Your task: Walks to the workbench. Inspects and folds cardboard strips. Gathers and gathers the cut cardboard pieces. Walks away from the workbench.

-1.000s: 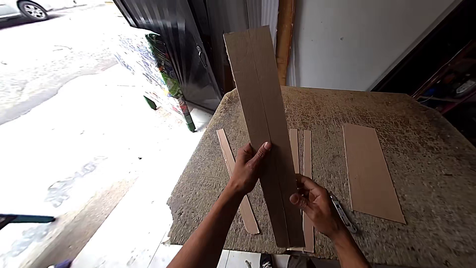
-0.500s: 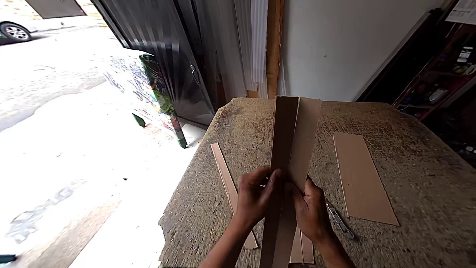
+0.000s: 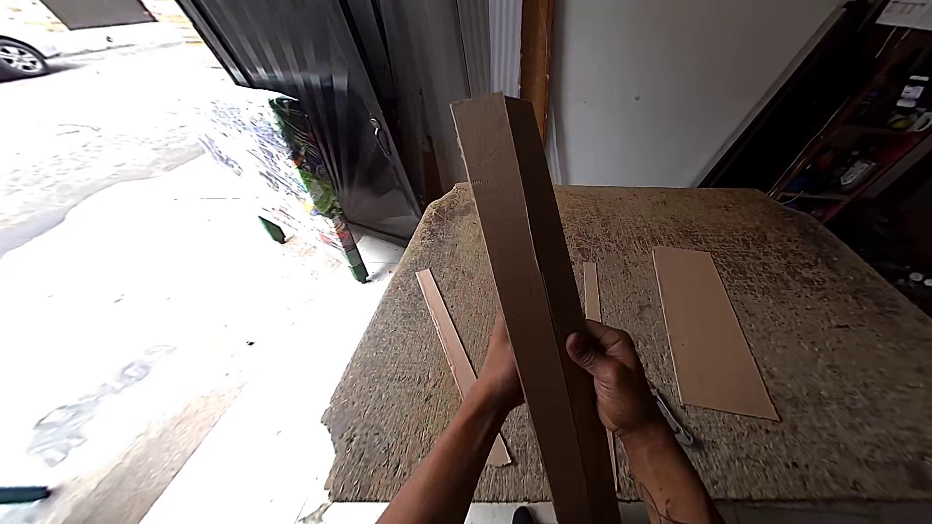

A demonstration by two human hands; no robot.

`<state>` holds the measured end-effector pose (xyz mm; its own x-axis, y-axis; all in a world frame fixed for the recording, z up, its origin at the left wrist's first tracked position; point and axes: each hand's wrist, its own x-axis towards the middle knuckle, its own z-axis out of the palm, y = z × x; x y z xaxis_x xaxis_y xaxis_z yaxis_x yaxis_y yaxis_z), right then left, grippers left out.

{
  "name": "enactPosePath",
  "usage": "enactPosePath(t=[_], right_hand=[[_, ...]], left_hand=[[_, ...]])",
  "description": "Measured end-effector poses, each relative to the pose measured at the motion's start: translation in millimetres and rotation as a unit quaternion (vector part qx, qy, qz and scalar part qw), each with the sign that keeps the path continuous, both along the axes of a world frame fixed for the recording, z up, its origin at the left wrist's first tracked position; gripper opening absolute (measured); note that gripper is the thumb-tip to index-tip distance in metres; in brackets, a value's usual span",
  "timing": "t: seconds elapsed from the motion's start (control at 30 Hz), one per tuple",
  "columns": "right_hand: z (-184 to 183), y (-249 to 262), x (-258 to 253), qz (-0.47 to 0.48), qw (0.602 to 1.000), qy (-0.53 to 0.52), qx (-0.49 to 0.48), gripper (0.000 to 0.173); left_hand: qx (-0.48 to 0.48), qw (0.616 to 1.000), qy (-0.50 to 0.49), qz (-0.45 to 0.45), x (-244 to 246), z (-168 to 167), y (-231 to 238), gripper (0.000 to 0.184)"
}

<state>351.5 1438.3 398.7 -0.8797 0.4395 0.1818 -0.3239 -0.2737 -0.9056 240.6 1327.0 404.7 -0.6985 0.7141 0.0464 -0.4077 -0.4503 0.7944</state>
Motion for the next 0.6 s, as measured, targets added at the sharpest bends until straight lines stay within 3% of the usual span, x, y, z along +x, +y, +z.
enactPosePath(t=[0.07,0.13,0.17,0.23,0.27,0.33,0.37,0.5,0.6], right_hand=[[3,7,-1,-0.097,0.986,-0.025,0.134,0.024],[1,6,-6,-0.235,0.929,-0.068,0.278,0.027],[-2,-1,-11,-0.33,0.865,-0.091,0.367,0.029],[-11,-18,-22,-0.458,0.735,-0.081,0.495,0.023],[-13,-23,-25,-0.474,0.71,-0.067,0.516,0.021],[-10,-18,-28,-0.479,0.722,-0.063,0.496,0.025],[-8,-11,-26,-0.468,0.747,-0.074,0.466,0.029],[2,9,-16,-0.322,0.885,-0.082,0.326,0.027],[2,15,-11,-0.189,0.931,-0.086,0.299,0.024]], left_hand=[[0.043,0.998,0.032,0.014,7,-15,-3,0.026],[0.031,0.988,0.15,0.007,6,-25,-5,0.048],[-0.001,0.97,0.241,0.039,10,-27,-3,0.038],[-0.112,0.884,0.407,0.201,24,-27,8,0.012],[-0.144,0.839,0.449,0.271,26,-28,12,0.008],[-0.159,0.79,0.491,0.331,16,-25,12,0.006],[-0.15,0.798,0.492,0.315,9,-22,7,0.008],[-0.087,0.898,0.409,0.141,-13,5,-7,0.019],[-0.073,0.95,0.293,0.078,-20,16,-4,0.018]])
